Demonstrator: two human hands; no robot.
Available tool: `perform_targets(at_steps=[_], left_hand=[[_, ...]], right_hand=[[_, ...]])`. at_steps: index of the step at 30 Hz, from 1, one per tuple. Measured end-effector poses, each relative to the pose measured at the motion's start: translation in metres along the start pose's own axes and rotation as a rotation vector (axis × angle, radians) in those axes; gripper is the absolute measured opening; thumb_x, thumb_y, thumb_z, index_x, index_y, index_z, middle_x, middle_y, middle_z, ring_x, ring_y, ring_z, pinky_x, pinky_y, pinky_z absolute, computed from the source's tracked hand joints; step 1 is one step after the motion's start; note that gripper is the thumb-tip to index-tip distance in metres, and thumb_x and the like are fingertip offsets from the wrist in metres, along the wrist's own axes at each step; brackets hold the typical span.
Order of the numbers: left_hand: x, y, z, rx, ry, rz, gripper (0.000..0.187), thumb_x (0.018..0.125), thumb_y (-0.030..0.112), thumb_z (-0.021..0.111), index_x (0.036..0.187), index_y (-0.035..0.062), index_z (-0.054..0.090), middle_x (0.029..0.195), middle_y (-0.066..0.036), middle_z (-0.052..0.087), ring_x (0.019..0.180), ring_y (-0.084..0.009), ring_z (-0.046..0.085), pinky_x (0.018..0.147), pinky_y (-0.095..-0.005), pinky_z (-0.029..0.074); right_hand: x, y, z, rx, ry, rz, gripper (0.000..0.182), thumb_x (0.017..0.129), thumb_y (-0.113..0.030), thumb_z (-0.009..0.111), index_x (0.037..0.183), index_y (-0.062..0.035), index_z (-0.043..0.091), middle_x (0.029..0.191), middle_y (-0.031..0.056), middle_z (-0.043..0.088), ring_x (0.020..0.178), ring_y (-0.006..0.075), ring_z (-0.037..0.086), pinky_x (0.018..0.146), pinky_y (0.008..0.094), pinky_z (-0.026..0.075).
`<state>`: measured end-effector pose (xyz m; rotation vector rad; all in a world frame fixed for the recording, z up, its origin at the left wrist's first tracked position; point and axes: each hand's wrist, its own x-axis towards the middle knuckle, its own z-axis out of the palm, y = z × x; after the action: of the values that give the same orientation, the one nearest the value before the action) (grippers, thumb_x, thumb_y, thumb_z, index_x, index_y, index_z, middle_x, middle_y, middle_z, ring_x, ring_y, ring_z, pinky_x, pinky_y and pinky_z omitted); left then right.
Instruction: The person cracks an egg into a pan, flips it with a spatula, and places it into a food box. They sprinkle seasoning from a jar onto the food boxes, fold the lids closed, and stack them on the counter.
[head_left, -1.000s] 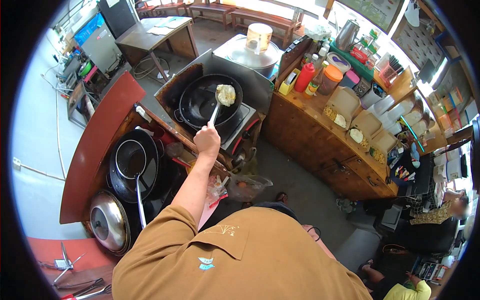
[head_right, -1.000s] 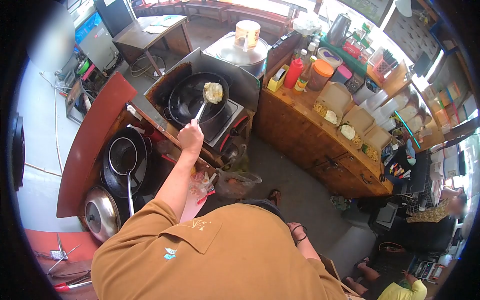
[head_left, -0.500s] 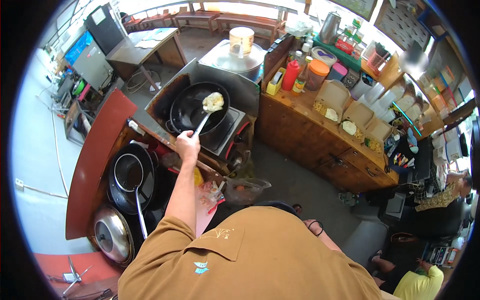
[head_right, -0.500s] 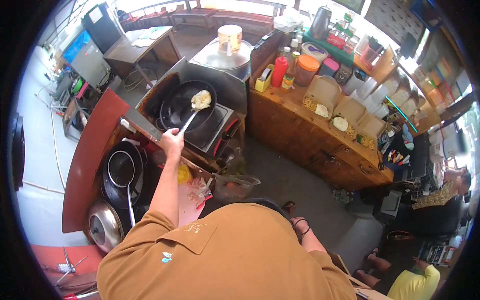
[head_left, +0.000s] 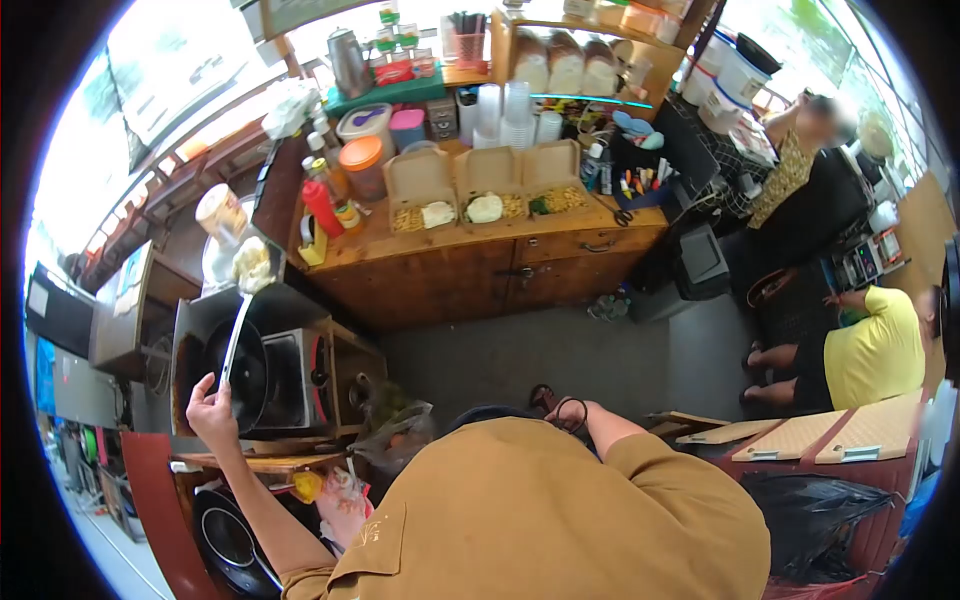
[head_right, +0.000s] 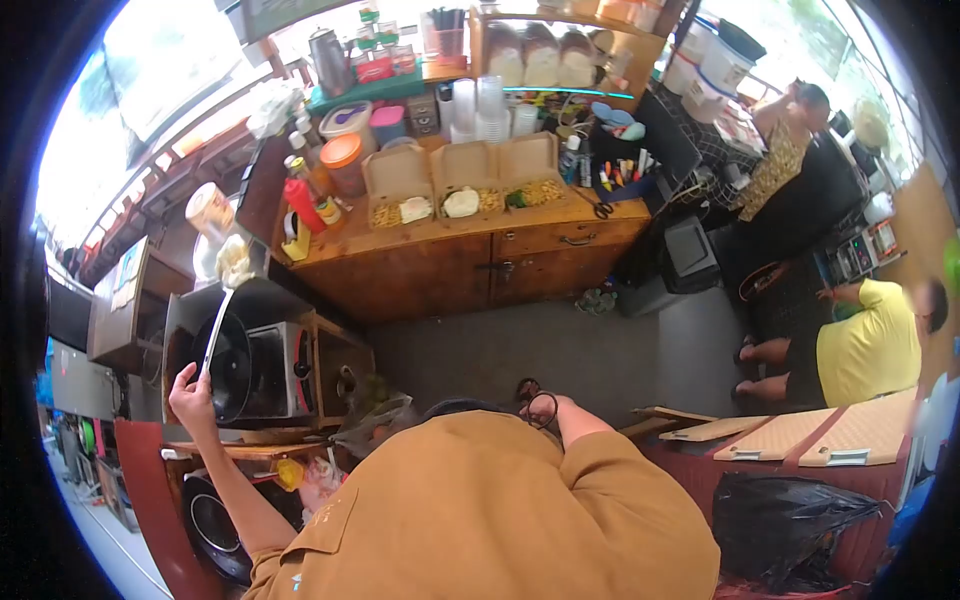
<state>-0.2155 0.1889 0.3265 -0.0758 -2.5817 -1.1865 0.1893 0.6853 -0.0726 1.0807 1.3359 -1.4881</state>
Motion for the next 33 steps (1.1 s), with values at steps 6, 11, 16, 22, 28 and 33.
perform_targets(at_steps=[6, 11, 16, 22, 28, 33], left_hand=[[-0.011, 0.119, 0.125, -0.234, -0.256, 0.090, 0.032, 0.084, 0.009, 0.076, 0.113, -0.0037, 0.069, 0.068, -0.001, 0.065, 0.057, -0.0034, 0.051, 0.051, -0.0193, 0.034], [-0.047, 0.195, 0.291, -0.251, -0.476, 0.255, 0.032, 0.079, 0.012, 0.078, 0.107, -0.0034, 0.071, 0.069, -0.006, 0.069, 0.058, -0.0078, 0.058, 0.054, -0.0234, 0.045], [-0.081, 0.236, 0.411, -0.138, -0.581, 0.327, 0.034, 0.078, 0.019, 0.077, 0.107, 0.0022, 0.073, 0.069, -0.010, 0.070, 0.061, -0.0146, 0.065, 0.061, -0.0295, 0.052], [-0.096, 0.252, 0.485, 0.036, -0.595, 0.484, 0.031, 0.082, 0.021, 0.073, 0.109, 0.0075, 0.071, 0.081, -0.014, 0.072, 0.076, -0.0299, 0.071, 0.076, -0.0411, 0.055], [-0.097, 0.257, 0.497, 0.148, -0.648, 0.535, 0.028, 0.083, 0.022, 0.071, 0.109, 0.0113, 0.070, 0.086, -0.016, 0.072, 0.083, -0.0342, 0.070, 0.081, -0.0448, 0.054], [-0.095, 0.263, 0.493, 0.199, -0.624, 0.621, 0.026, 0.084, 0.022, 0.069, 0.108, 0.0128, 0.071, 0.082, -0.014, 0.072, 0.083, -0.0348, 0.070, 0.078, -0.0458, 0.054]], right_hand=[[0.002, 0.037, -0.067, 0.149, -0.105, 0.015, 0.024, 0.094, -0.033, 0.068, 0.097, -0.0091, 0.072, 0.062, -0.0030, 0.053, 0.051, 0.0104, 0.053, 0.054, 0.0300, 0.051], [-0.079, 0.056, -0.087, 0.448, 0.150, -0.042, 0.033, 0.090, -0.037, 0.071, 0.080, -0.0058, 0.065, 0.064, 0.0034, 0.055, 0.047, 0.0178, 0.053, 0.049, 0.0311, 0.047], [-0.057, 0.130, -0.118, 0.397, 0.186, -0.073, 0.026, 0.095, -0.028, 0.061, 0.089, -0.0034, 0.066, 0.072, 0.0032, 0.064, 0.054, 0.0151, 0.058, 0.047, 0.0269, 0.042], [-0.058, 0.172, -0.131, 0.515, 0.276, -0.001, 0.023, 0.094, -0.026, 0.057, 0.087, -0.0068, 0.067, 0.076, 0.0042, 0.069, 0.059, 0.0184, 0.064, 0.051, 0.0357, 0.048], [0.026, 0.251, -0.148, -0.120, 0.189, -0.719, 0.021, 0.096, -0.023, 0.057, 0.093, -0.0039, 0.066, 0.076, 0.0115, 0.065, 0.058, 0.0223, 0.062, 0.048, 0.0390, 0.046], [-0.061, 0.159, -0.157, 0.610, 0.272, -0.080, 0.027, 0.094, -0.027, 0.065, 0.105, -0.0033, 0.068, 0.090, 0.0119, 0.070, 0.054, 0.0198, 0.058, 0.048, 0.0353, 0.046]])
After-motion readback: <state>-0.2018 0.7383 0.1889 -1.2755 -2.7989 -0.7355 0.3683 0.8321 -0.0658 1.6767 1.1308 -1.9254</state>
